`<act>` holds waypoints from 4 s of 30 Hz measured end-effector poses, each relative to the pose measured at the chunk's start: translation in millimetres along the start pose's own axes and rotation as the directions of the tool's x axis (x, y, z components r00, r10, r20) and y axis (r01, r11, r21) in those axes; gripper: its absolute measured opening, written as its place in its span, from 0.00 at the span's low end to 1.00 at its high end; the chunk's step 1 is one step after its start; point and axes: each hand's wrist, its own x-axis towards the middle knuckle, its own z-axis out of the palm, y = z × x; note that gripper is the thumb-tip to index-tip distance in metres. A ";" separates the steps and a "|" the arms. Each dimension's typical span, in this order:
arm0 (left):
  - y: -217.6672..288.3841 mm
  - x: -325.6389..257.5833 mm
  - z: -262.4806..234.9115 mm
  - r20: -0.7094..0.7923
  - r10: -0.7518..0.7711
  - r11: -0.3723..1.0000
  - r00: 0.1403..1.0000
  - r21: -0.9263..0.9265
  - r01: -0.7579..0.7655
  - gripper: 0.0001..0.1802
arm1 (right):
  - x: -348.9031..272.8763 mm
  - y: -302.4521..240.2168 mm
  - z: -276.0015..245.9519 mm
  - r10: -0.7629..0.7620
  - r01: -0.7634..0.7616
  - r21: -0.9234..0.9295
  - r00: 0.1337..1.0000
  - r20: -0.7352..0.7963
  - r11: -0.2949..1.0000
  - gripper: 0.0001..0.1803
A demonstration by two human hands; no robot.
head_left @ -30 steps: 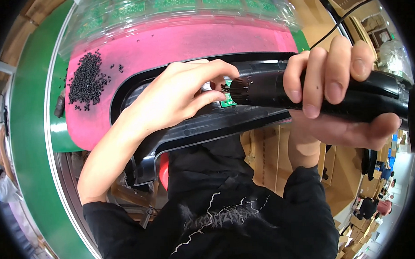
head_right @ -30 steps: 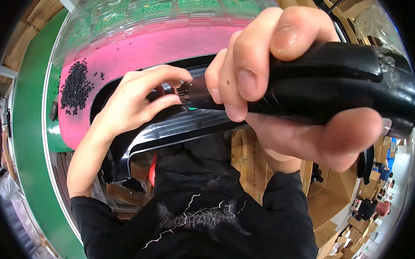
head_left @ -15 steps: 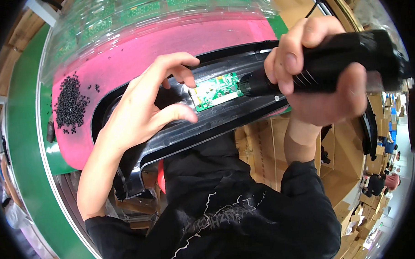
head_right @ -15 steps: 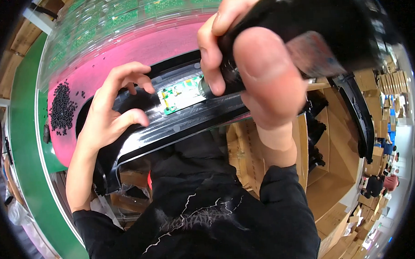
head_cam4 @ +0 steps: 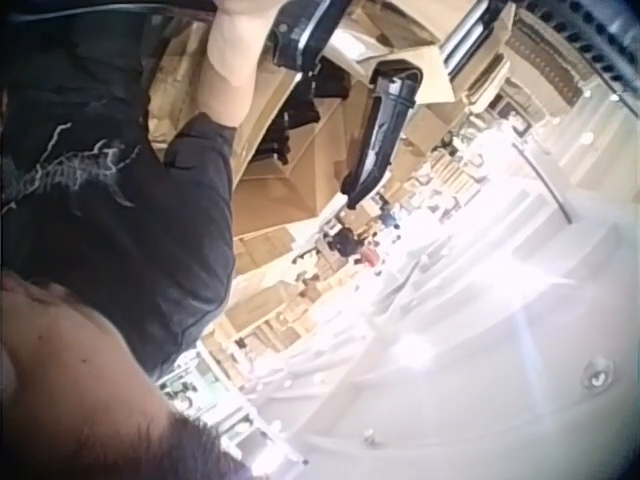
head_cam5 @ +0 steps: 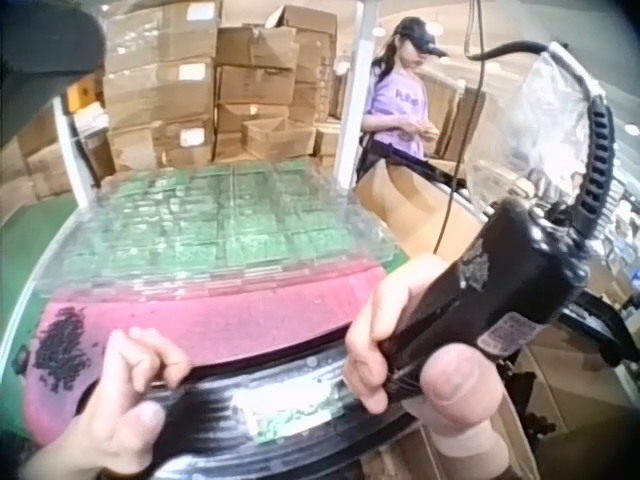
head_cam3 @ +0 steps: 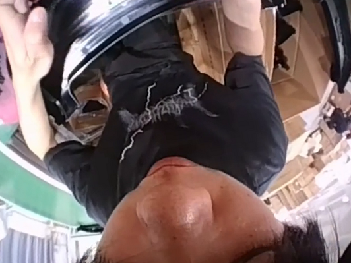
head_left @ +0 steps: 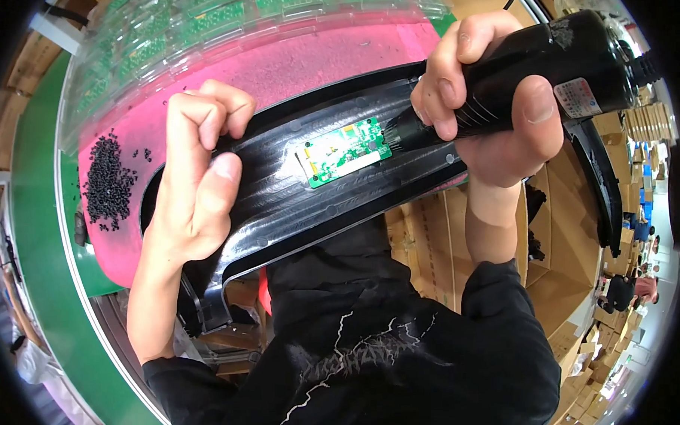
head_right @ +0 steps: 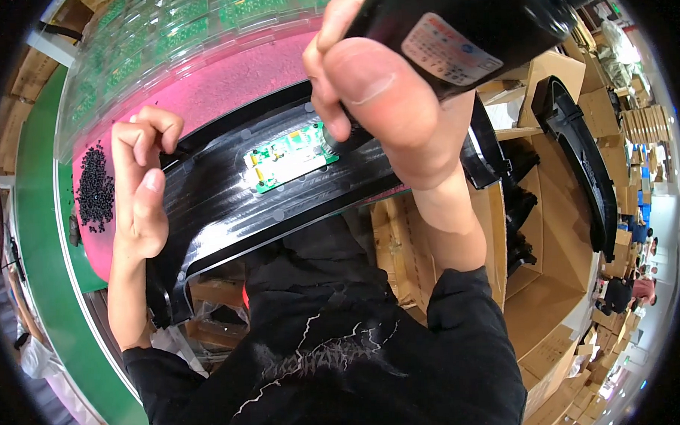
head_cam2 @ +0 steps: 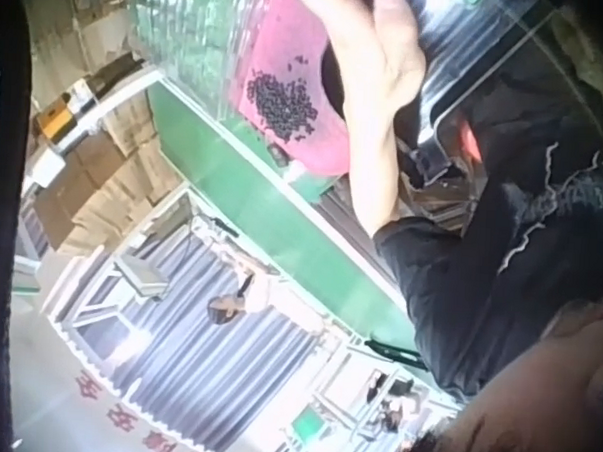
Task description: Assembling circuit boards into plastic housings using an electric screwdriver at a factory workbench.
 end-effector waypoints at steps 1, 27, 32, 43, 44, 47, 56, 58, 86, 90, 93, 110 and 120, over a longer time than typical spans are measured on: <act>2.0 0.4 -1.7 -0.016 0.031 0.999 0.999 0.030 -0.031 0.10 | 0.6 0.0 0.8 0.015 -0.015 -0.002 1.000 0.001 1.000 0.27; -23.0 -134.7 -46.8 -0.786 -0.250 0.872 0.565 0.071 0.484 0.07 | 2.8 -2.2 -2.5 0.103 -0.116 -0.144 0.990 -0.096 0.983 0.27; -13.0 -138.9 -38.4 -0.761 -0.287 0.861 0.581 0.061 0.505 0.11 | 10.9 -8.7 5.0 0.193 -0.202 -0.128 0.978 -0.079 0.971 0.27; -16.4 -145.7 -41.7 -0.763 -0.279 0.868 0.582 0.059 0.494 0.11 | 0.8 2.5 17.4 0.058 -0.085 -0.175 0.986 -0.155 0.981 0.27; -15.8 -147.0 -42.0 -0.766 -0.274 0.869 0.582 0.062 0.491 0.11 | 0.6 3.3 18.5 0.031 -0.065 -0.193 0.984 -0.174 0.979 0.27; -12.3 -146.8 -42.8 -0.760 -0.242 0.930 0.603 -0.006 0.367 0.12 | 1.5 -1.1 15.8 0.055 -0.081 -0.210 0.990 -0.127 0.974 0.26; 40.5 -191.8 -12.0 -0.545 -0.681 0.557 0.488 0.047 0.829 0.15 | 42.6 6.3 -30.9 0.475 -0.213 0.479 0.701 -0.532 0.852 0.12; 53.6 -199.8 -4.6 -0.448 -0.776 0.534 0.445 -0.089 0.841 0.09 | 46.1 9.8 -52.3 0.434 -0.141 0.506 0.732 -0.526 0.851 0.13; 83.8 -287.2 -82.0 -0.942 -0.331 0.758 0.047 -0.295 -0.582 0.36 | -235.8 -149.4 -317.6 -0.233 -0.490 -0.711 0.870 -0.434 -0.504 0.14; 63.6 -327.9 -116.5 -0.970 -0.224 0.832 -0.090 -0.142 -0.537 0.34 | -223.9 -129.7 -256.8 -0.174 -0.218 -0.709 0.975 -0.136 -0.671 0.17; 54.2 -360.8 -155.1 -0.970 -0.243 0.734 -0.017 -0.172 -0.657 0.35 | -245.1 -139.2 -286.7 -0.180 -0.319 -0.619 0.944 -0.277 -0.718 0.21; 25.0 -113.6 -31.0 -0.387 -0.343 0.931 0.856 -0.259 0.256 0.22 | -53.9 -75.0 33.8 0.519 0.440 -0.896 0.780 0.350 -0.056 0.26; 18.2 -119.7 -37.6 -0.485 -0.168 0.888 0.858 0.304 0.346 0.09 | 20.1 44.2 114.3 0.428 0.652 -0.590 0.414 0.804 0.477 0.12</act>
